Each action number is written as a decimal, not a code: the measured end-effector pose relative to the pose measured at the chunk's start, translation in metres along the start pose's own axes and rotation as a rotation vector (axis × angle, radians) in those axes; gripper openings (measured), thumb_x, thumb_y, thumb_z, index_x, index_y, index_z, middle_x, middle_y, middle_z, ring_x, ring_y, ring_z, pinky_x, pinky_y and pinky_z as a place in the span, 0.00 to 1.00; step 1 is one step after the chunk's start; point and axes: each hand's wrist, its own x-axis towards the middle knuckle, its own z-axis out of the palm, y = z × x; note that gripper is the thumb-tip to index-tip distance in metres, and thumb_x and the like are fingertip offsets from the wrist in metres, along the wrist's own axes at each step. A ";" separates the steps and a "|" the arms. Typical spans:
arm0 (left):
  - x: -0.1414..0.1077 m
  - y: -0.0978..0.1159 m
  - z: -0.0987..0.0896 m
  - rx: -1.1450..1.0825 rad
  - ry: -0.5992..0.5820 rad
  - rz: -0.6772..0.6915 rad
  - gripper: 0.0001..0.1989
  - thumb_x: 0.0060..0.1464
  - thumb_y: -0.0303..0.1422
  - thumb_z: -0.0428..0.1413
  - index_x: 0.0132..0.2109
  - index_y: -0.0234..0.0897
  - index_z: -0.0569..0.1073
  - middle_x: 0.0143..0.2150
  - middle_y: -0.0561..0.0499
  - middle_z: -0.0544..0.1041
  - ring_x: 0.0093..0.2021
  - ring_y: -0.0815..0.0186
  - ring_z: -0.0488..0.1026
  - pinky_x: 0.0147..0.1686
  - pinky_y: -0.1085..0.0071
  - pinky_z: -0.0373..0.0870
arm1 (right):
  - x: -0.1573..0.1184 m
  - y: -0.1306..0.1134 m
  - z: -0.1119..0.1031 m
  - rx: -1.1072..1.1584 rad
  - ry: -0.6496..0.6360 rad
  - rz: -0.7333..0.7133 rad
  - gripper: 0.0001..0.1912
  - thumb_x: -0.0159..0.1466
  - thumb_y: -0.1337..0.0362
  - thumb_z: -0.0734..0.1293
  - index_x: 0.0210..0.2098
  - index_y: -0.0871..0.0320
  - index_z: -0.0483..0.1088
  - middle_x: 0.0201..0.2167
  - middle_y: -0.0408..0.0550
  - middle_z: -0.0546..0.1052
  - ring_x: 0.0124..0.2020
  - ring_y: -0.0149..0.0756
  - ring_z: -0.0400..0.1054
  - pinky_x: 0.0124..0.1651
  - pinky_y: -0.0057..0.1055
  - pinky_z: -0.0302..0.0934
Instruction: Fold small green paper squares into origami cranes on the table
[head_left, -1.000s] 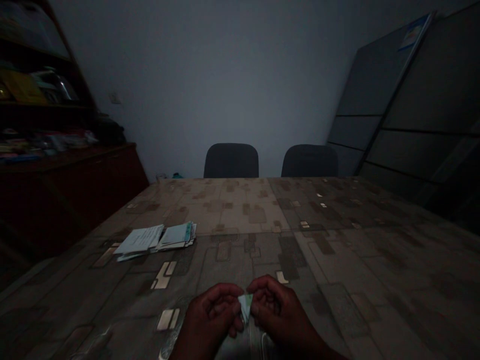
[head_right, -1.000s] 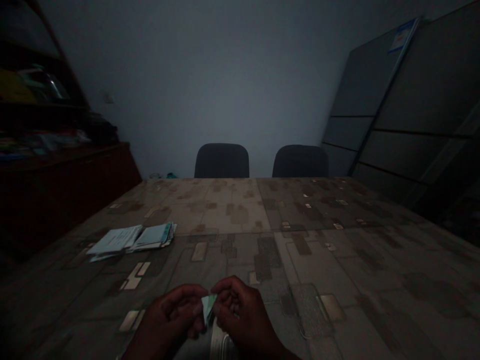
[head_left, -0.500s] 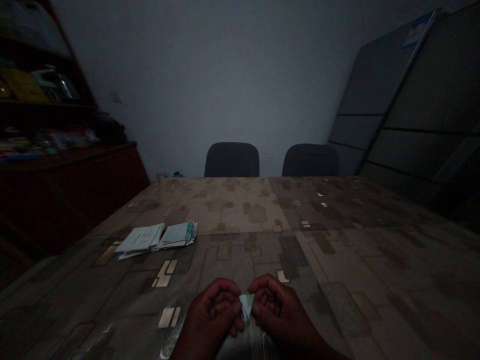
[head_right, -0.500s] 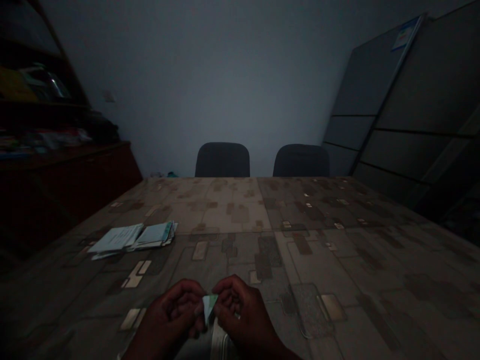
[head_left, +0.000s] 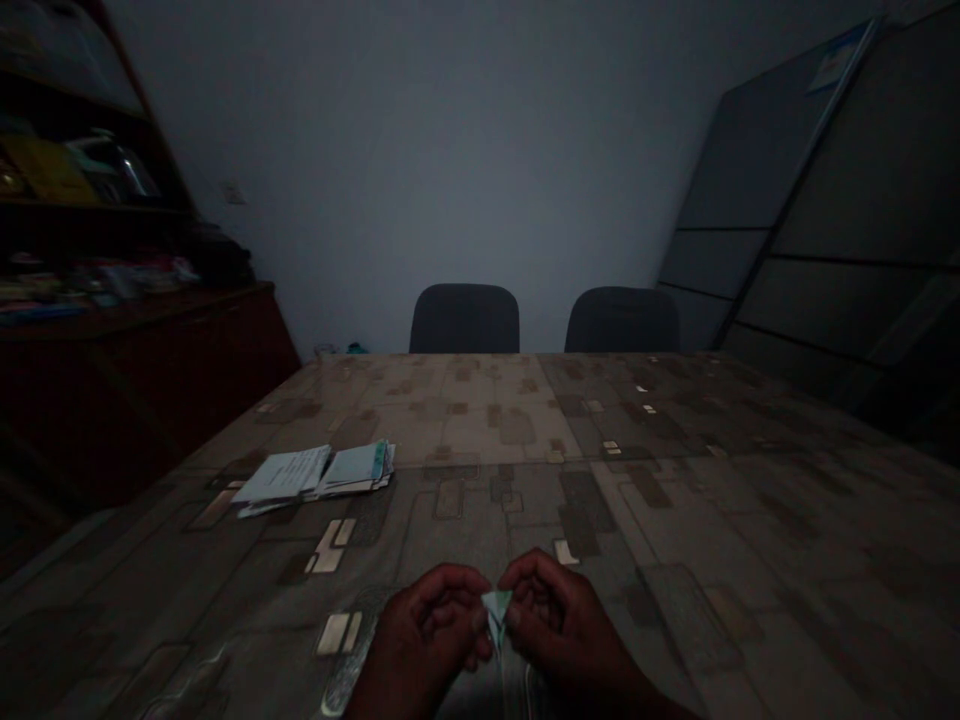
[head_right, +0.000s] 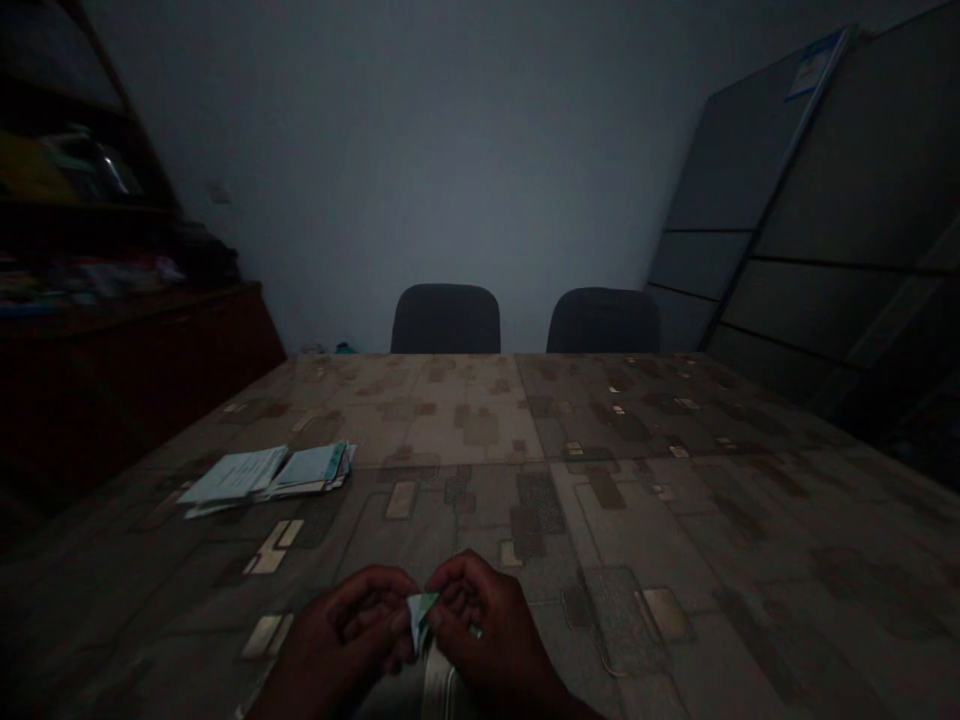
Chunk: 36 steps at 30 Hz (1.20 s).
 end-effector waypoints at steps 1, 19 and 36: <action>0.000 0.000 0.000 -0.008 -0.005 0.003 0.06 0.42 0.31 0.63 0.29 0.34 0.75 0.16 0.56 0.74 0.18 0.71 0.69 0.19 0.78 0.63 | 0.000 0.000 0.000 0.012 -0.002 0.001 0.14 0.59 0.54 0.68 0.35 0.59 0.67 0.23 0.41 0.66 0.24 0.29 0.58 0.25 0.24 0.52; -0.008 0.002 -0.001 0.173 -0.037 0.279 0.05 0.45 0.28 0.61 0.33 0.41 0.78 0.34 0.51 0.77 0.31 0.64 0.74 0.28 0.75 0.67 | 0.002 -0.007 0.003 0.090 0.054 0.145 0.22 0.55 0.45 0.68 0.29 0.58 0.63 0.17 0.36 0.65 0.15 0.24 0.58 0.19 0.21 0.53; -0.004 0.003 -0.001 0.066 0.047 0.070 0.07 0.44 0.34 0.64 0.27 0.35 0.75 0.19 0.56 0.72 0.21 0.70 0.66 0.23 0.78 0.61 | -0.001 -0.009 0.002 -0.036 -0.031 0.013 0.17 0.59 0.50 0.68 0.35 0.59 0.68 0.23 0.40 0.67 0.23 0.29 0.60 0.26 0.25 0.53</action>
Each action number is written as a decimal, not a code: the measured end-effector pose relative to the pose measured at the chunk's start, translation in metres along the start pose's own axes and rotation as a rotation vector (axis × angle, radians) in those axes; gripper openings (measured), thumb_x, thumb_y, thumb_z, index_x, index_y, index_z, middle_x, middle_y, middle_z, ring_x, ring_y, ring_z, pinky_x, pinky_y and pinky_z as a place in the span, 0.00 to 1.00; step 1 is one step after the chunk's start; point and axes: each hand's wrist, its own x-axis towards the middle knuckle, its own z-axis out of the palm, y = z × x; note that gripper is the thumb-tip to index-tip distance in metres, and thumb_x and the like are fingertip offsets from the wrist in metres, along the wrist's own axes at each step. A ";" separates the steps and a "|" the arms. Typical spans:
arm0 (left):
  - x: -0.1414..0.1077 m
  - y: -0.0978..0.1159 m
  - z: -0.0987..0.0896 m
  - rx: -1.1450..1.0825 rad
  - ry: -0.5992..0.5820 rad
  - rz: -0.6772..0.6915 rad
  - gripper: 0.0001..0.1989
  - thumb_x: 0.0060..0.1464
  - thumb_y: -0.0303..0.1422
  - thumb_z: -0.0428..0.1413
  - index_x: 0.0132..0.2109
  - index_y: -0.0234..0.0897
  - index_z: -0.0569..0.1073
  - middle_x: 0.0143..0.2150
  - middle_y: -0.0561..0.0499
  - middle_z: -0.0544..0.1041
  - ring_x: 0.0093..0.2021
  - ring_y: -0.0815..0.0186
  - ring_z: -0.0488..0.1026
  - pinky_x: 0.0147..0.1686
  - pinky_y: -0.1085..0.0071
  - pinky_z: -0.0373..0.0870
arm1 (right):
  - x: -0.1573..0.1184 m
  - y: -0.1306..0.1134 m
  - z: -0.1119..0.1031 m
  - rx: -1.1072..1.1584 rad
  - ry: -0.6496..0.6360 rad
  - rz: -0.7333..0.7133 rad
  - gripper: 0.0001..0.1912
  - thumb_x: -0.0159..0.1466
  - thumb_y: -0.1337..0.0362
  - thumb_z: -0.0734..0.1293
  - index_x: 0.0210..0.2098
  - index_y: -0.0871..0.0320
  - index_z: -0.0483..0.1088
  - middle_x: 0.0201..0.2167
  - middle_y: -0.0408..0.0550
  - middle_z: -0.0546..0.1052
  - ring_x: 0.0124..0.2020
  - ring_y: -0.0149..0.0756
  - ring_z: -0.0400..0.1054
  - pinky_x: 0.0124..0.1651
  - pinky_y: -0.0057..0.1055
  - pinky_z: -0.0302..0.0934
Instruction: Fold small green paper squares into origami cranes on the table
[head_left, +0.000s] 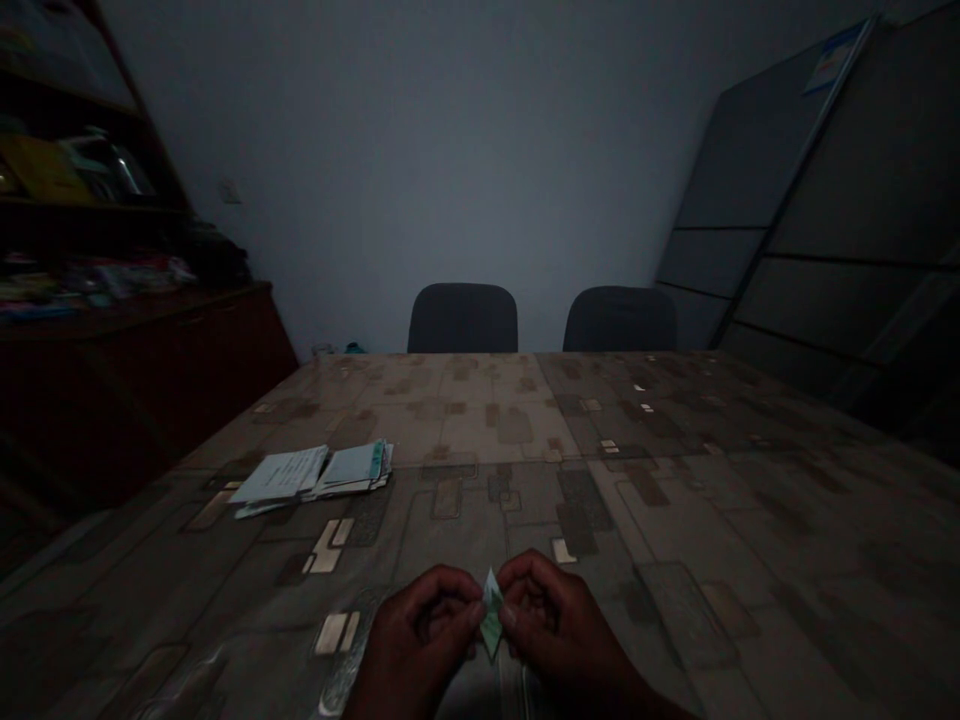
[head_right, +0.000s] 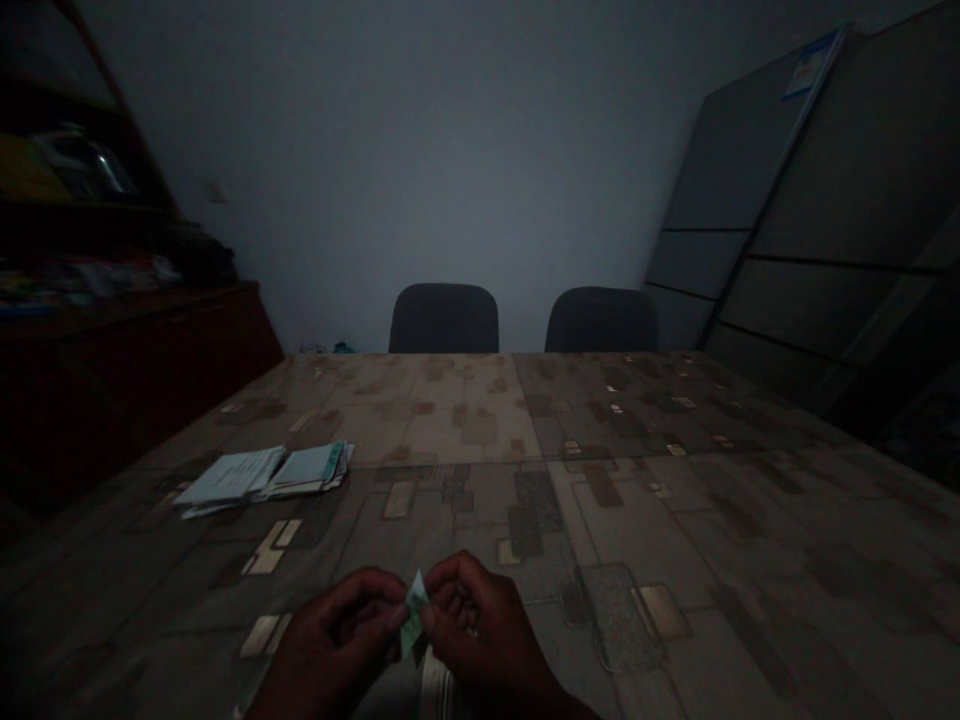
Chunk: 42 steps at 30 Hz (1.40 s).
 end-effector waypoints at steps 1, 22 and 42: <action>0.000 -0.001 0.000 -0.008 -0.001 0.000 0.07 0.44 0.34 0.64 0.27 0.35 0.75 0.19 0.57 0.72 0.21 0.70 0.67 0.23 0.78 0.61 | 0.000 0.000 0.000 -0.003 0.008 -0.001 0.17 0.58 0.50 0.68 0.35 0.59 0.68 0.23 0.40 0.67 0.24 0.29 0.60 0.26 0.25 0.53; -0.005 0.002 0.002 -0.049 0.011 -0.042 0.09 0.44 0.36 0.64 0.28 0.37 0.73 0.18 0.58 0.72 0.20 0.70 0.69 0.22 0.77 0.62 | -0.005 -0.013 0.003 -0.167 -0.001 -0.028 0.12 0.53 0.69 0.66 0.37 0.58 0.65 0.24 0.39 0.67 0.25 0.31 0.62 0.29 0.27 0.56; -0.002 -0.005 -0.003 -0.045 -0.079 -0.019 0.11 0.42 0.35 0.67 0.32 0.37 0.76 0.22 0.55 0.74 0.23 0.71 0.69 0.23 0.78 0.64 | -0.001 -0.003 0.001 -0.030 0.020 -0.002 0.11 0.58 0.57 0.66 0.32 0.58 0.65 0.22 0.40 0.68 0.24 0.31 0.61 0.28 0.27 0.52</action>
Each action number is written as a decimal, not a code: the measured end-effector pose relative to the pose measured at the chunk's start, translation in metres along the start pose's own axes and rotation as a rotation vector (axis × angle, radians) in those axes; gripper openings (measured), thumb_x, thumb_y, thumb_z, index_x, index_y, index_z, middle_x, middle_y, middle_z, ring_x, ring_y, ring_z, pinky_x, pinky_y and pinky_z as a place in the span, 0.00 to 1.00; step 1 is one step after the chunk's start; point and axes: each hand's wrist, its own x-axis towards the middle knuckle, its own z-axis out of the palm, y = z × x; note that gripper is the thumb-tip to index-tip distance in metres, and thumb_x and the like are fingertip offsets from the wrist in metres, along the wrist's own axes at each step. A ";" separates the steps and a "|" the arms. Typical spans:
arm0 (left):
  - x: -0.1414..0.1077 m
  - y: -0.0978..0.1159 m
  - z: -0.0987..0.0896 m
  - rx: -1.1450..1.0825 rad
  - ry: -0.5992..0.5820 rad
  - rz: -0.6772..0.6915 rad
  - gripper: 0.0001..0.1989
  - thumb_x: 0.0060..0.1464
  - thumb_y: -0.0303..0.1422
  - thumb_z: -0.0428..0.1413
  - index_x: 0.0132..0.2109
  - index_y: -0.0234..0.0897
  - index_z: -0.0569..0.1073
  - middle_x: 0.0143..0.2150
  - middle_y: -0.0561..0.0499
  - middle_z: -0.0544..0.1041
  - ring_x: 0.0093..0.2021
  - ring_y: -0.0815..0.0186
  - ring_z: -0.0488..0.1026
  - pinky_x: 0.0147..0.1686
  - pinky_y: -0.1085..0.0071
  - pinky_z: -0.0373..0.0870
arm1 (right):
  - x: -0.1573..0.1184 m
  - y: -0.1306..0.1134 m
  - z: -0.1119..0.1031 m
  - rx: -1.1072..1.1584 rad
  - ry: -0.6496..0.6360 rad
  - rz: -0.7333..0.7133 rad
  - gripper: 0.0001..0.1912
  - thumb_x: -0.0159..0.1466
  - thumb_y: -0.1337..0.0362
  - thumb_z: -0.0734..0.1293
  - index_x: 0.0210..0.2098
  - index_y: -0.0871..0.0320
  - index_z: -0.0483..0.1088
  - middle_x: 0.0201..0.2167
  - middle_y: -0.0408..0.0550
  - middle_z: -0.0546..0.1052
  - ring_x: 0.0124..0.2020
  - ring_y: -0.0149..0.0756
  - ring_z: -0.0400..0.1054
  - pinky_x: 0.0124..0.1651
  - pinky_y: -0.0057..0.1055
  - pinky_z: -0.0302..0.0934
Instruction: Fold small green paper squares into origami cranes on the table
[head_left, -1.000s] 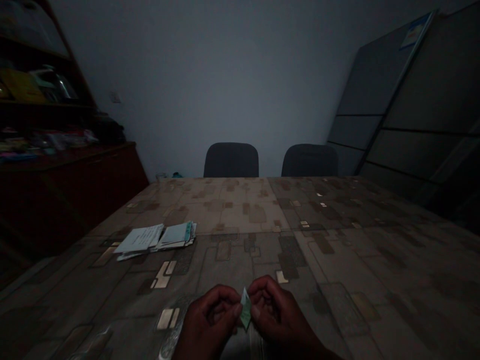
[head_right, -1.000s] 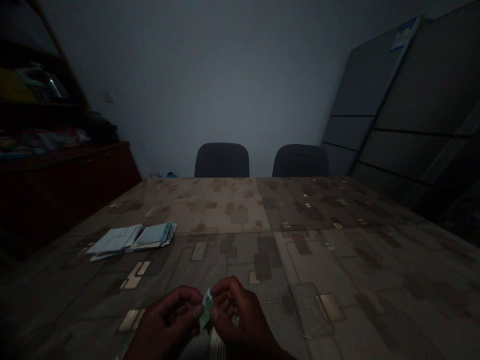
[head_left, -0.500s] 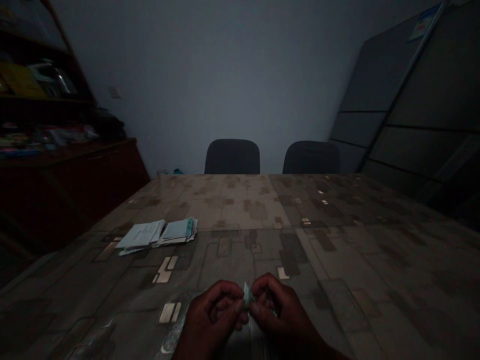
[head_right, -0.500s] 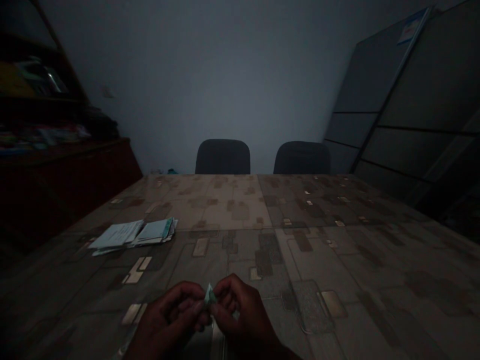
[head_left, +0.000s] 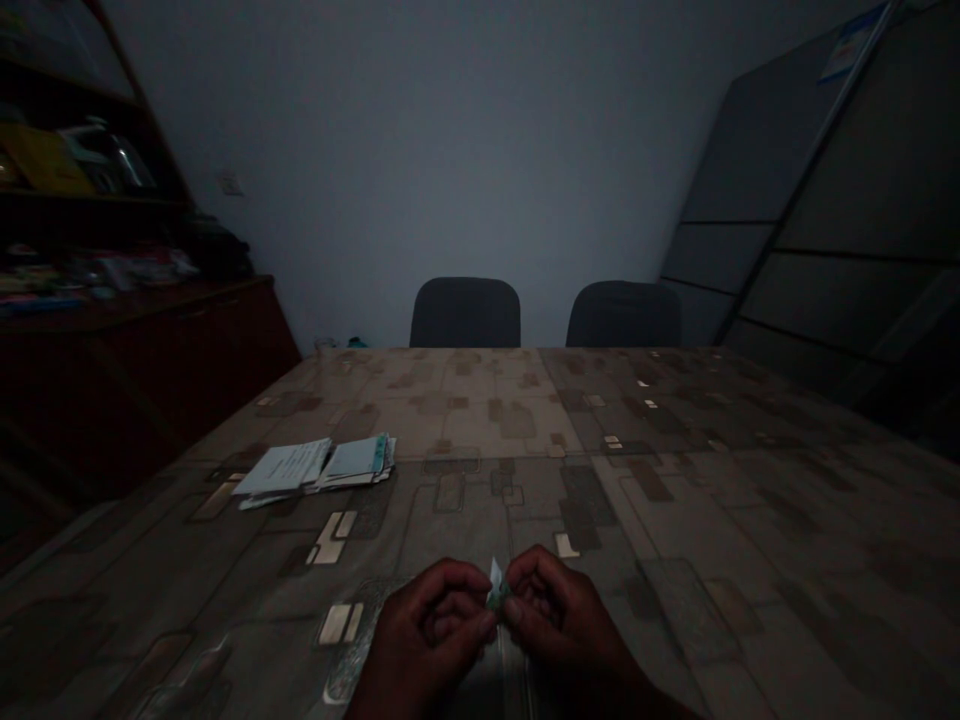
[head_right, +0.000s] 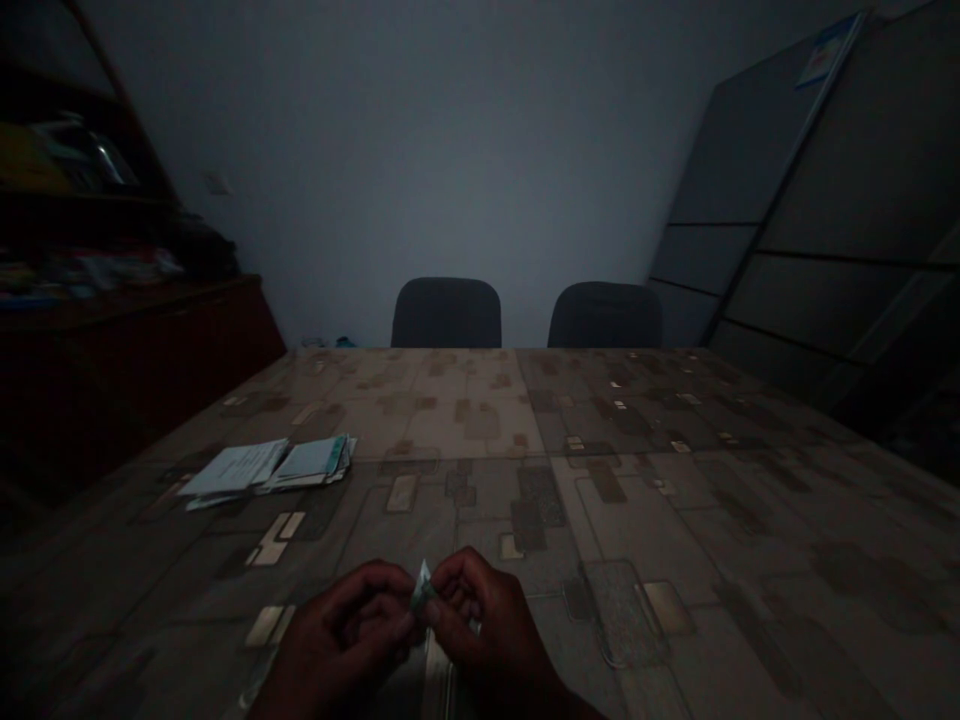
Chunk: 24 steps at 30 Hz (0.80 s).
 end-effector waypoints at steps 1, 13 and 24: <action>0.000 -0.001 0.000 0.018 0.009 0.005 0.09 0.42 0.34 0.66 0.31 0.37 0.76 0.21 0.56 0.73 0.23 0.71 0.69 0.23 0.78 0.64 | 0.000 0.001 0.000 -0.024 0.004 -0.008 0.10 0.58 0.58 0.66 0.32 0.58 0.66 0.22 0.40 0.67 0.24 0.31 0.61 0.28 0.27 0.52; -0.003 0.004 0.004 0.141 0.074 0.116 0.06 0.42 0.29 0.63 0.31 0.38 0.74 0.24 0.57 0.73 0.25 0.69 0.70 0.26 0.76 0.66 | -0.002 -0.014 0.001 -0.152 0.071 -0.093 0.04 0.54 0.65 0.65 0.30 0.59 0.68 0.24 0.41 0.67 0.26 0.32 0.62 0.30 0.28 0.56; -0.004 0.004 0.003 0.073 0.030 0.067 0.09 0.43 0.33 0.65 0.32 0.38 0.75 0.25 0.56 0.73 0.26 0.69 0.70 0.26 0.77 0.66 | 0.000 0.005 -0.002 -0.041 0.069 -0.062 0.07 0.56 0.62 0.67 0.30 0.59 0.69 0.21 0.39 0.64 0.24 0.30 0.56 0.27 0.26 0.50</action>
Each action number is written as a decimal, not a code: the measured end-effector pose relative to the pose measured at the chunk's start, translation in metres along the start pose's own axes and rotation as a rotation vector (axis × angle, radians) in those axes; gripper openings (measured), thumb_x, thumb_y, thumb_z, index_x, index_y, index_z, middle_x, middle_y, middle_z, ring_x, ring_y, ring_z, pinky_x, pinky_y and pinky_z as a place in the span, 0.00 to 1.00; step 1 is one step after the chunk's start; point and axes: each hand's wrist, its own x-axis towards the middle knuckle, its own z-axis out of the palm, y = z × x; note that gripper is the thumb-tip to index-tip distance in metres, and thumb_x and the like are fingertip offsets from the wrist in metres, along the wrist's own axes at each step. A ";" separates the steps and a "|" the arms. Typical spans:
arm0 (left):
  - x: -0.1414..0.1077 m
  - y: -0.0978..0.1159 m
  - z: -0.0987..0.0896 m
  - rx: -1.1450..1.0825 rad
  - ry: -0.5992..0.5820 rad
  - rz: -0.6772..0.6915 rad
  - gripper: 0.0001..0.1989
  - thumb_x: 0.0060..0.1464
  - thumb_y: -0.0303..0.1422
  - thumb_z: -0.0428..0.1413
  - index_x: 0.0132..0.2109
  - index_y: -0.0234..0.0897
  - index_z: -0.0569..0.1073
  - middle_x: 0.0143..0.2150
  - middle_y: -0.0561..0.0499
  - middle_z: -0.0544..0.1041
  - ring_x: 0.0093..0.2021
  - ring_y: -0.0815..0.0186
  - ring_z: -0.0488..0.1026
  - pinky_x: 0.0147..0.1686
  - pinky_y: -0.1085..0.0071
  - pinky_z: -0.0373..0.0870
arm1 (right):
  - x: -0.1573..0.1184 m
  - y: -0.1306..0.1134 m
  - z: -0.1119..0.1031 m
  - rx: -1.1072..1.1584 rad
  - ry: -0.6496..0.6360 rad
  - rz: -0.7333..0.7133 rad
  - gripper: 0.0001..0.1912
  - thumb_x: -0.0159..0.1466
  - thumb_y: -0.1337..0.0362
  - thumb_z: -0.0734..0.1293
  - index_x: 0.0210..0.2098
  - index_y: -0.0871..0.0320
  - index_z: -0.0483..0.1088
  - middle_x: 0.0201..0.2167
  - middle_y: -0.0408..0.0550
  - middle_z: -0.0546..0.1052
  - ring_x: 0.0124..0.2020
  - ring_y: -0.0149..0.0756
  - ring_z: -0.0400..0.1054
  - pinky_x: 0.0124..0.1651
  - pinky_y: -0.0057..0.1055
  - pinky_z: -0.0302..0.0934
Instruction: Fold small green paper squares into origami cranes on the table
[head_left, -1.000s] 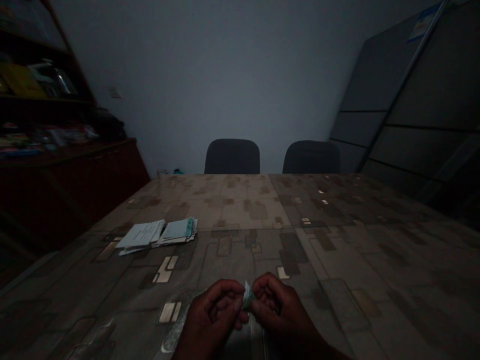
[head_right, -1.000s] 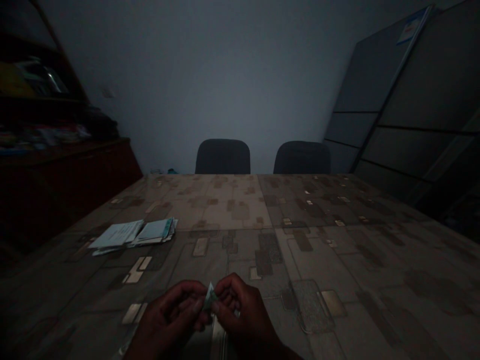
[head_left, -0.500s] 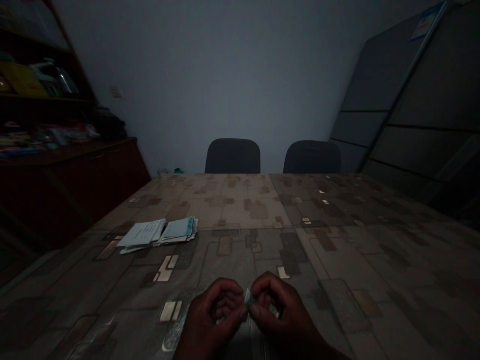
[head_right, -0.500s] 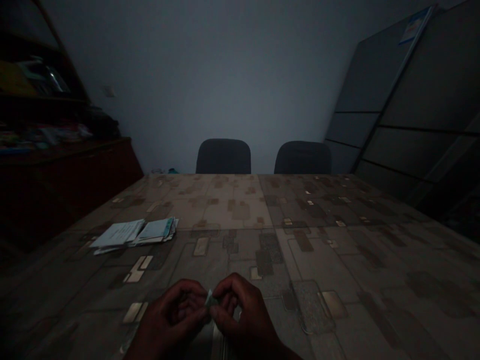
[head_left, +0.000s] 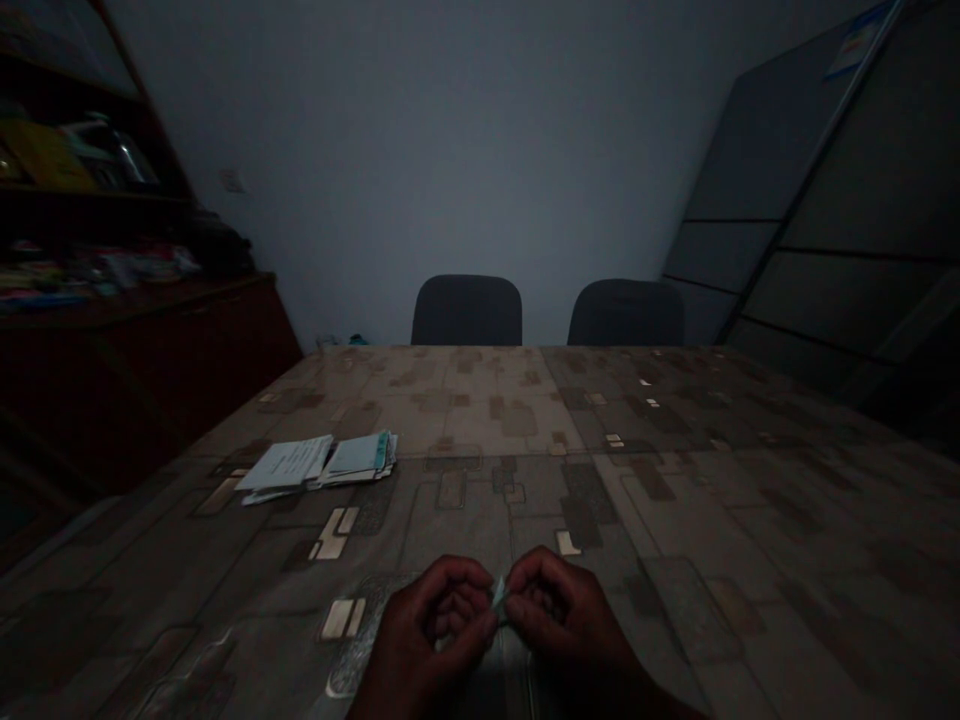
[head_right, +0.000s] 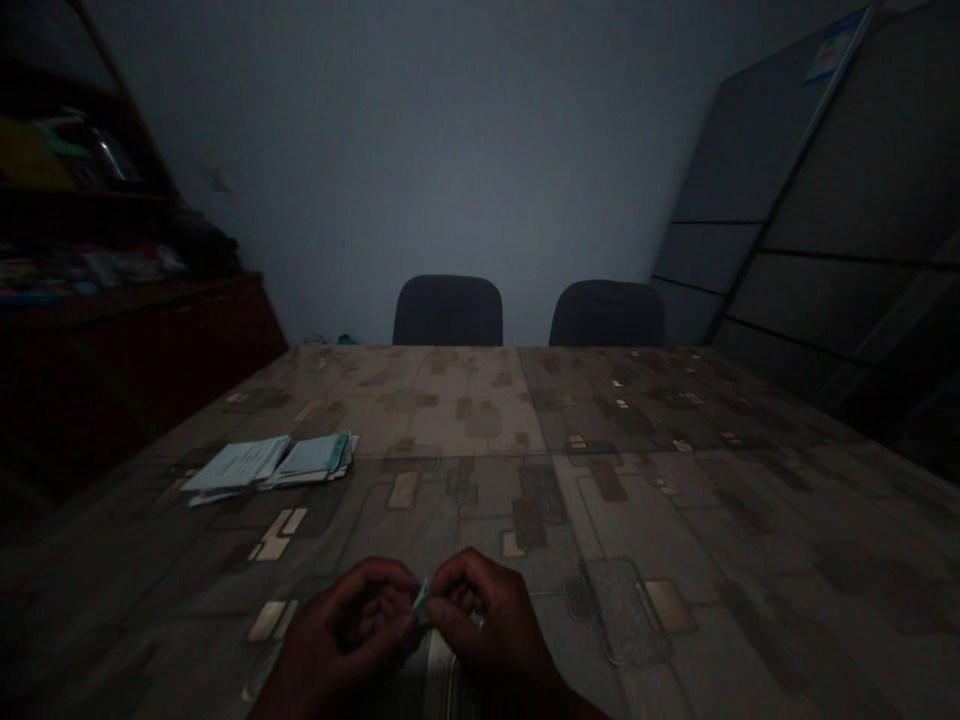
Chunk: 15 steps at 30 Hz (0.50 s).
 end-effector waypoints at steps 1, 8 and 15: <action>0.000 0.001 0.000 -0.027 -0.016 -0.015 0.09 0.44 0.35 0.65 0.32 0.37 0.75 0.24 0.55 0.74 0.26 0.69 0.71 0.26 0.77 0.66 | 0.000 0.001 0.000 0.036 -0.011 0.000 0.08 0.57 0.60 0.68 0.30 0.59 0.69 0.21 0.38 0.64 0.24 0.29 0.55 0.27 0.26 0.50; -0.001 0.003 -0.002 -0.129 -0.085 -0.089 0.15 0.46 0.44 0.65 0.33 0.36 0.76 0.21 0.55 0.75 0.23 0.71 0.71 0.24 0.79 0.63 | 0.001 0.009 -0.002 0.239 -0.090 0.029 0.16 0.60 0.51 0.68 0.34 0.60 0.68 0.22 0.38 0.65 0.23 0.27 0.57 0.26 0.23 0.51; 0.003 -0.006 -0.004 -0.190 -0.145 -0.082 0.15 0.44 0.41 0.67 0.34 0.36 0.75 0.23 0.54 0.76 0.23 0.71 0.72 0.24 0.78 0.65 | 0.001 0.009 -0.002 0.259 -0.101 0.073 0.17 0.60 0.50 0.68 0.34 0.59 0.66 0.21 0.39 0.67 0.21 0.28 0.61 0.25 0.24 0.55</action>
